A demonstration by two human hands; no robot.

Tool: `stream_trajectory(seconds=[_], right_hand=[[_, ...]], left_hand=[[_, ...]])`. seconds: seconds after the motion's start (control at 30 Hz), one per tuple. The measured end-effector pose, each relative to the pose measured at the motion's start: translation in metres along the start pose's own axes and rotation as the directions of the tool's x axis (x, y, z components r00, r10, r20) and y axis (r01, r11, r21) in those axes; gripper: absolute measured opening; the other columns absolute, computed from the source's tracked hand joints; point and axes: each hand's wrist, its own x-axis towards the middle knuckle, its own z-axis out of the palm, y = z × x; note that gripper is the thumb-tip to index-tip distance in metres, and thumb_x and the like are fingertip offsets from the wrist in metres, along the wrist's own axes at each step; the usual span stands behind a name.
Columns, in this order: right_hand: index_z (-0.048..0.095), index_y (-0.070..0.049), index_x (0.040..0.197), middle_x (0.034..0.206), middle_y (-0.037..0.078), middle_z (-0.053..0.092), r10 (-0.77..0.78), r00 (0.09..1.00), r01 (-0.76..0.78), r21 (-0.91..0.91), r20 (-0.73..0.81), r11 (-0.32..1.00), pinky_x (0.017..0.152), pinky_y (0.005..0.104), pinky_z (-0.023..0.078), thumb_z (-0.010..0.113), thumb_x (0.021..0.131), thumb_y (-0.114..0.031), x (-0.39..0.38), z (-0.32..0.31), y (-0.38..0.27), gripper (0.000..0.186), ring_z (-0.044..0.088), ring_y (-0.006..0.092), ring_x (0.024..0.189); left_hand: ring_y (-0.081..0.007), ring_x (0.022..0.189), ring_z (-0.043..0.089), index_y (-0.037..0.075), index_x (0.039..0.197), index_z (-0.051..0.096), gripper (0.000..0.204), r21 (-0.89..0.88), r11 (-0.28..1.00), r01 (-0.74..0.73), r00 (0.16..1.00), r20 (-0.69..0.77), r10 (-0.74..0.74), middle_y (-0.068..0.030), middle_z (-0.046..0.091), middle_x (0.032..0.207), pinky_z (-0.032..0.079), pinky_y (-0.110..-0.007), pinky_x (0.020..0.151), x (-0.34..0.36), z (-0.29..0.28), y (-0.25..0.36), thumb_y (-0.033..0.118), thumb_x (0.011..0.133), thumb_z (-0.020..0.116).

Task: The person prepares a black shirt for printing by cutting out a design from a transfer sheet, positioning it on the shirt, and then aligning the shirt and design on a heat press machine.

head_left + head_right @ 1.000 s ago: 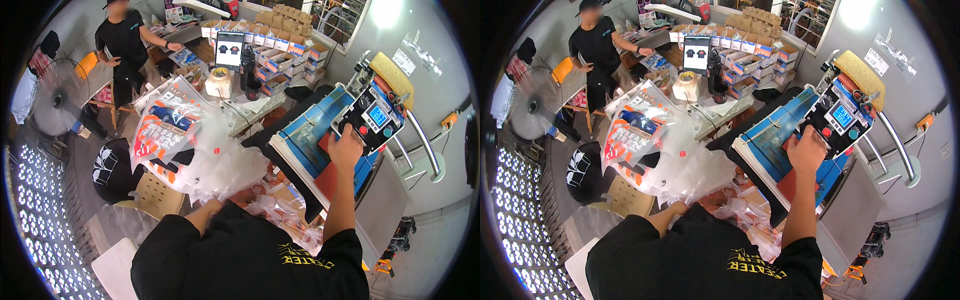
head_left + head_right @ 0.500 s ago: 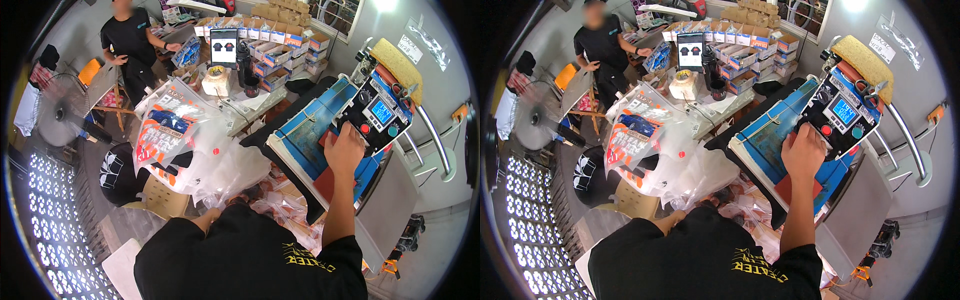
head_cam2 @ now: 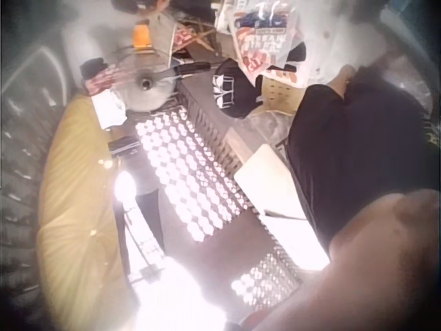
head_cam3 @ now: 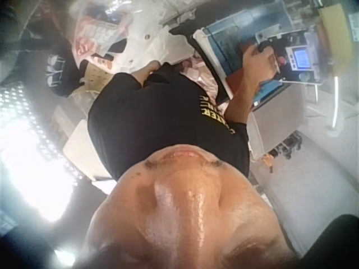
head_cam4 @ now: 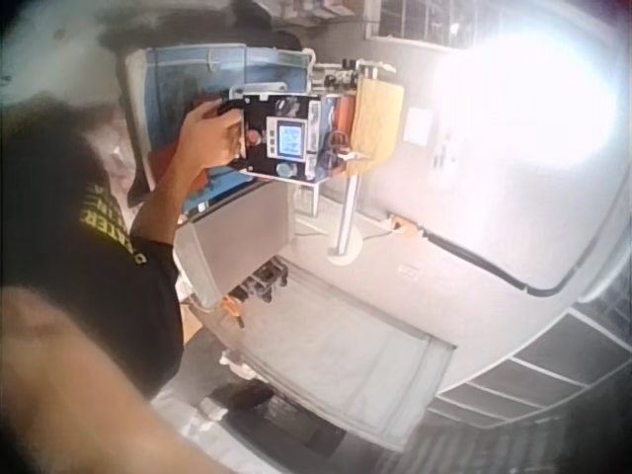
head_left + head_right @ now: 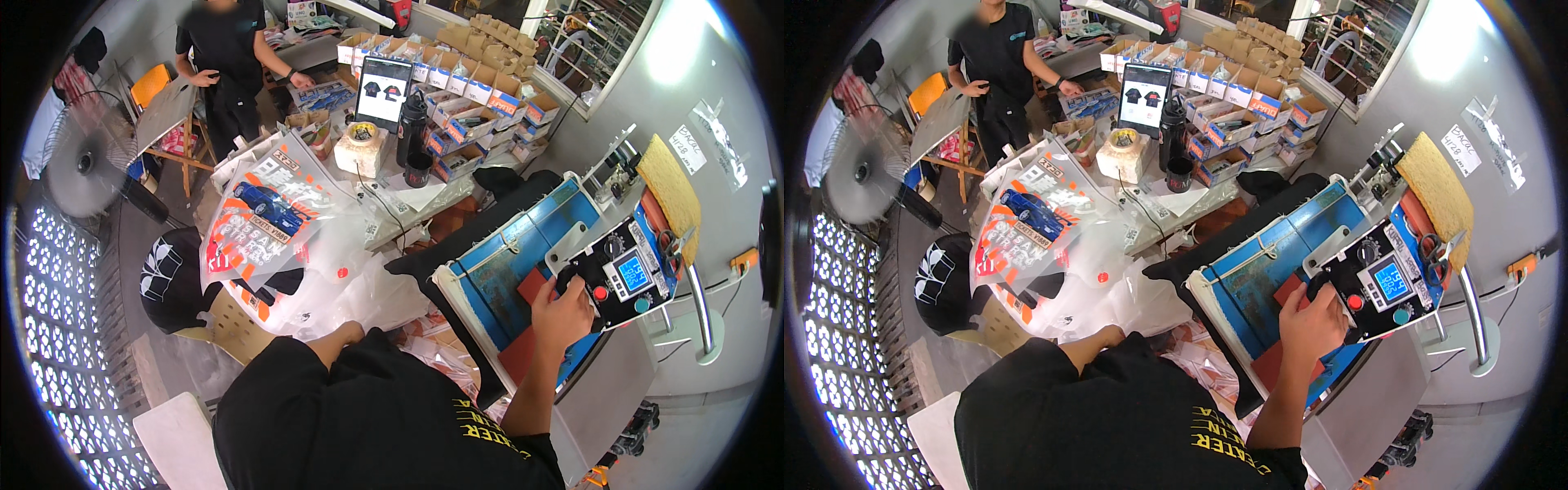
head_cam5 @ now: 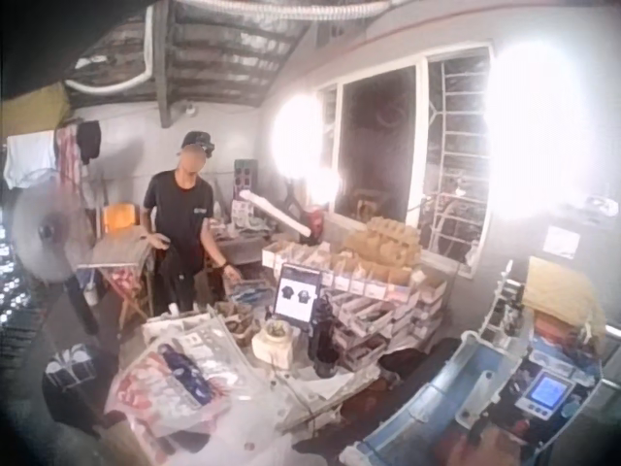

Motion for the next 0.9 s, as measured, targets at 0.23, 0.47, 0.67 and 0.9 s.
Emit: stream_trajectory(seconds=[0.23,0.47,0.67,0.9], right_hand=[[0.057,-0.006,0.094,0.073,0.012,0.066,0.009,0.999,-0.01,-0.012,-0.035,1.0,0.058,0.0425,0.049,0.07,0.082,-0.028,0.003,0.003,-0.003,0.028,0.065,0.0322,0.064],[0.059,-0.007,0.096,0.066,0.009,0.064,0.028,0.997,-0.03,0.036,0.068,0.999,0.053,0.0416,0.05,0.07,0.084,-0.029,0.004,-0.004,0.003,0.027,0.065,0.0319,0.057],[0.06,-0.006,0.092,0.062,0.009,0.063,0.075,0.951,-0.094,0.049,0.299,0.994,0.052,0.0428,0.05,0.069,0.085,-0.035,0.018,-0.023,0.002,0.03,0.064,0.0324,0.055],[0.058,-0.009,0.078,0.06,0.01,0.059,0.012,0.978,0.009,-0.099,0.207,0.995,0.043,0.0398,0.046,0.069,0.087,-0.041,0.018,-0.016,-0.002,0.035,0.06,0.0306,0.049]], left_hand=[[-0.0386,0.101,0.066,0.002,0.091,0.075,0.036,0.261,0.96,-0.105,0.994,0.062,0.092,-0.0225,0.069,0.106,0.051,-0.045,0.086,0.01,0.002,-0.034,0.031,0.075,0.063],[-0.0382,0.101,0.066,0.004,0.093,0.075,0.036,0.051,0.996,0.073,0.995,0.061,-0.076,-0.0218,0.069,0.107,0.052,-0.044,0.087,0.004,-0.025,-0.003,0.032,0.076,0.061],[-0.0383,0.101,0.066,0.005,0.092,0.075,0.035,0.091,0.996,-0.004,0.999,0.044,0.0,-0.0207,0.069,0.106,0.053,-0.044,0.087,-0.007,-0.023,-0.012,0.032,0.074,0.062],[-0.0367,0.101,0.066,0.006,0.095,0.075,0.034,0.254,0.965,-0.059,0.994,0.102,0.034,-0.0214,0.069,0.107,0.052,-0.044,0.089,0.019,-0.003,-0.048,0.03,0.076,0.061]])
